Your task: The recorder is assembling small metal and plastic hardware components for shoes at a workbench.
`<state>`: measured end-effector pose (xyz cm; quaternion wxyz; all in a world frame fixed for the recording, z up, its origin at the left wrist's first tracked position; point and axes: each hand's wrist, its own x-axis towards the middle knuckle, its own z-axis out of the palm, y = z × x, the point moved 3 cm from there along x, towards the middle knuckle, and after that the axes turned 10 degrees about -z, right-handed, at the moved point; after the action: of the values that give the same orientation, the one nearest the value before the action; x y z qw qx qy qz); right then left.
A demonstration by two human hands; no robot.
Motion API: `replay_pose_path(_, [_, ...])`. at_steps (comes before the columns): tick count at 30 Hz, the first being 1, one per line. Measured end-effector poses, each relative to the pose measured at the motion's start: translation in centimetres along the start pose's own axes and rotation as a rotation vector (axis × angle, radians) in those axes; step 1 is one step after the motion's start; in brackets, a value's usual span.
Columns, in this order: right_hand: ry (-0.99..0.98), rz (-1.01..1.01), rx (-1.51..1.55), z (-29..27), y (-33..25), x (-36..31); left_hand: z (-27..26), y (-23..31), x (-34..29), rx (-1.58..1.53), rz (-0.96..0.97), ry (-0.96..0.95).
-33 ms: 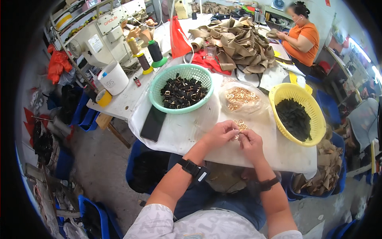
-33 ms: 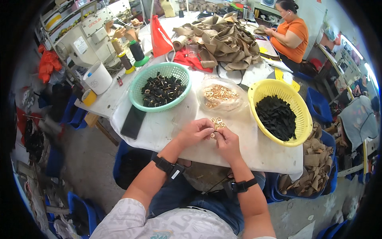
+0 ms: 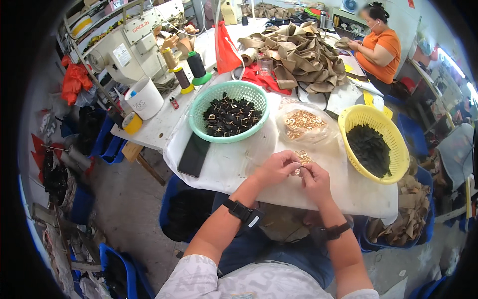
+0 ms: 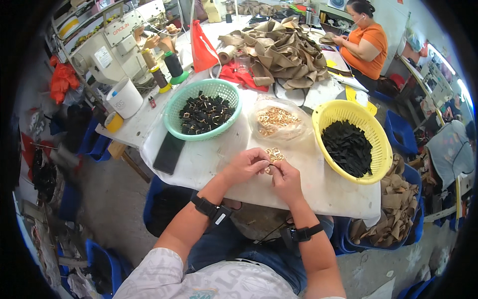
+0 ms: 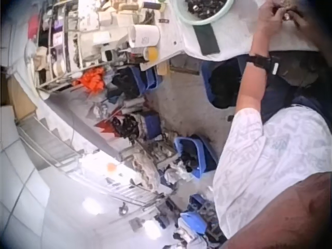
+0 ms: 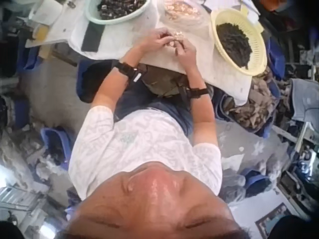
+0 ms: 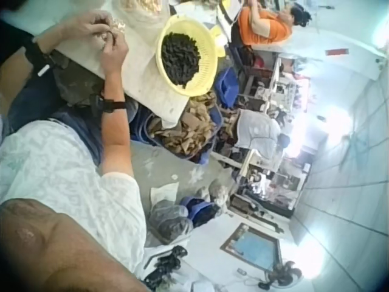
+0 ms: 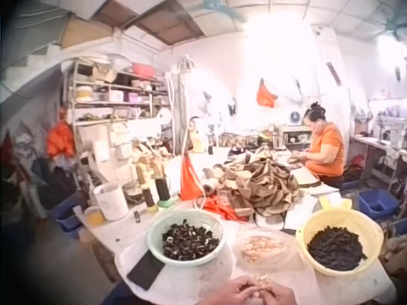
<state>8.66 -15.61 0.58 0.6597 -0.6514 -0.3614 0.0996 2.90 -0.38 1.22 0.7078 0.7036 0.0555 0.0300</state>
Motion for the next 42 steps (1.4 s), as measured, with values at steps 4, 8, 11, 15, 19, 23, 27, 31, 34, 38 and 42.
replay_pose_path(4, [0.143, -0.029, 0.082, -0.3, 0.9, 0.0, -3.1, 3.6, -0.7, 0.178, 0.130, 0.303])
replay_pose_path(8, [0.103, -0.029, 0.032, -0.6, 1.7, 0.1, -10.5, 7.3, -1.3, 0.369, 0.295, 0.763])
replay_pose_path(11, [0.076, -0.044, 0.040, -0.5, 1.4, 0.1, -15.0, 7.8, -1.6, 0.689, 0.172, 0.916])
replay_pose_path(15, [0.087, -0.067, -0.015, -0.5, 1.4, 0.1, -16.4, 8.2, -1.6, 1.081, 0.290, 1.048])
replay_pose_path(19, [0.117, -0.153, -0.116, -0.9, 0.5, 0.1, -10.0, 9.3, -1.3, 0.892, 0.622, 0.933])
replay_pose_path(23, [0.121, -0.217, -0.139, -1.1, 0.1, 0.0, -3.6, 6.1, -1.9, 0.808, 0.429, 0.618])
replay_pose_path(27, [0.115, -0.363, -0.232, -0.8, -1.0, -0.1, -1.2, 1.2, -1.3, 0.738, 0.202, 0.427])
replay_pose_path(31, [0.116, -0.397, -0.290, -0.8, -0.8, 0.0, -1.2, -0.4, -0.8, 0.799, 0.237, 0.483])
replay_pose_path(34, [0.123, -0.307, -0.253, -0.7, -0.7, 0.0, -1.3, -0.3, -1.2, 0.775, 0.305, 0.486])
replay_pose_path(38, [0.100, -0.248, -0.237, -0.6, -0.1, -0.3, -2.7, 0.1, -3.3, 0.819, 0.231, 0.501])
replay_pose_path(42, [0.097, -0.284, -0.219, -0.6, -0.2, -0.2, -6.9, -0.4, -7.6, 1.218, 0.220, 0.868])
